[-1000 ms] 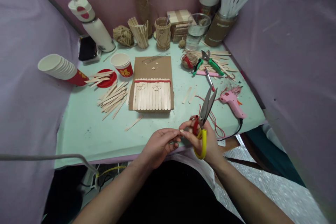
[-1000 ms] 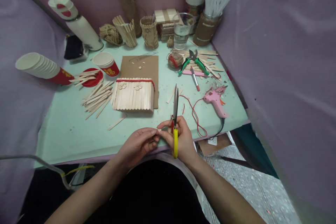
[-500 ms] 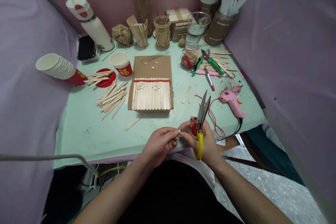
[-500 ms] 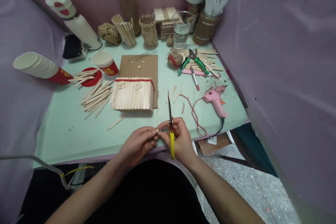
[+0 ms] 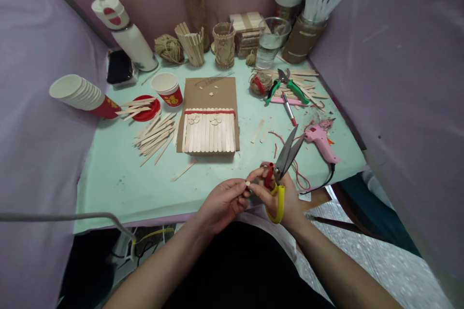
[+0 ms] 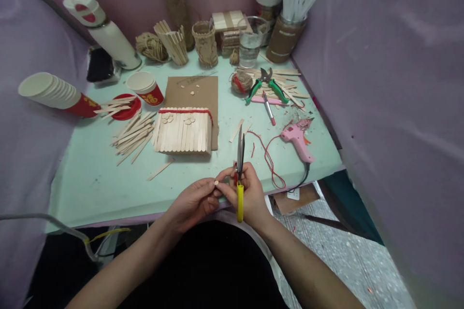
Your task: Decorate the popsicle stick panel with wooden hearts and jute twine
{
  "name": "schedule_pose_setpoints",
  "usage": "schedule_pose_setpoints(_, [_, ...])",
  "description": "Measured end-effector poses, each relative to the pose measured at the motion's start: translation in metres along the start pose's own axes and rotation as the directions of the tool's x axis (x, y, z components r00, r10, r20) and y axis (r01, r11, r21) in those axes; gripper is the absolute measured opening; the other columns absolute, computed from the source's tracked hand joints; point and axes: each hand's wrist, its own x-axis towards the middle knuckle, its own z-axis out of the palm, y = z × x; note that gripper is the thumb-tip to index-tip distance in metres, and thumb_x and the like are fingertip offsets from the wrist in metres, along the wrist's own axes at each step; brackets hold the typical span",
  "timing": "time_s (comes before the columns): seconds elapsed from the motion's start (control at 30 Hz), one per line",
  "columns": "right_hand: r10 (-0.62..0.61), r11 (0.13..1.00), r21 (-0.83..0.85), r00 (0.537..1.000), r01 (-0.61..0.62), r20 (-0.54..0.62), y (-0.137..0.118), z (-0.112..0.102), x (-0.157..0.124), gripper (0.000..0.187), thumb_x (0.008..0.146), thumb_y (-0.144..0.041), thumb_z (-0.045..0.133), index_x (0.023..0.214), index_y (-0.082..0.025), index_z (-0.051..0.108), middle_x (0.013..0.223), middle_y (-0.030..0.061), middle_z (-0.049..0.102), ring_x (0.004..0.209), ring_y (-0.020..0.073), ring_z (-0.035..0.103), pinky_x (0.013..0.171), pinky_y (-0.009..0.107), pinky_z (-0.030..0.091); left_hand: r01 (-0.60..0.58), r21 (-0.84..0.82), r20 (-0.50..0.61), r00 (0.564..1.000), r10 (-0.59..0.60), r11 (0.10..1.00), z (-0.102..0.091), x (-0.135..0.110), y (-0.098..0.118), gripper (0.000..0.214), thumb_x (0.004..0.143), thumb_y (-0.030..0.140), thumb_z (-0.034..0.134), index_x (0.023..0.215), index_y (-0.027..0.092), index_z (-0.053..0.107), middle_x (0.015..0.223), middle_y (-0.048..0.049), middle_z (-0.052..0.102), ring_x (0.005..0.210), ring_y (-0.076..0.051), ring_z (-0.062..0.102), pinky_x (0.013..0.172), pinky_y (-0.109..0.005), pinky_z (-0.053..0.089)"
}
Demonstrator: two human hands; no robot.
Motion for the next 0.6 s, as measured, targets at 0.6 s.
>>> schedule_pose_setpoints(0.6, [0.008,0.992,0.127,0.998,-0.015,0.055,0.0045,-0.0003,-0.0044,0.04,0.077,-0.036,0.075,0.084,-0.026,0.037,0.085,-0.003,0.062,0.054,0.0092,0.047,0.052,0.026,0.046,0.087,-0.063,0.072,0.994,-0.083,0.994,-0.0033,-0.0015,-0.0048,0.028,0.07,0.033,0.083,0.079,0.012,0.067,0.074,-0.0008,0.056,0.065,-0.006,0.049,0.055,-0.016,0.036])
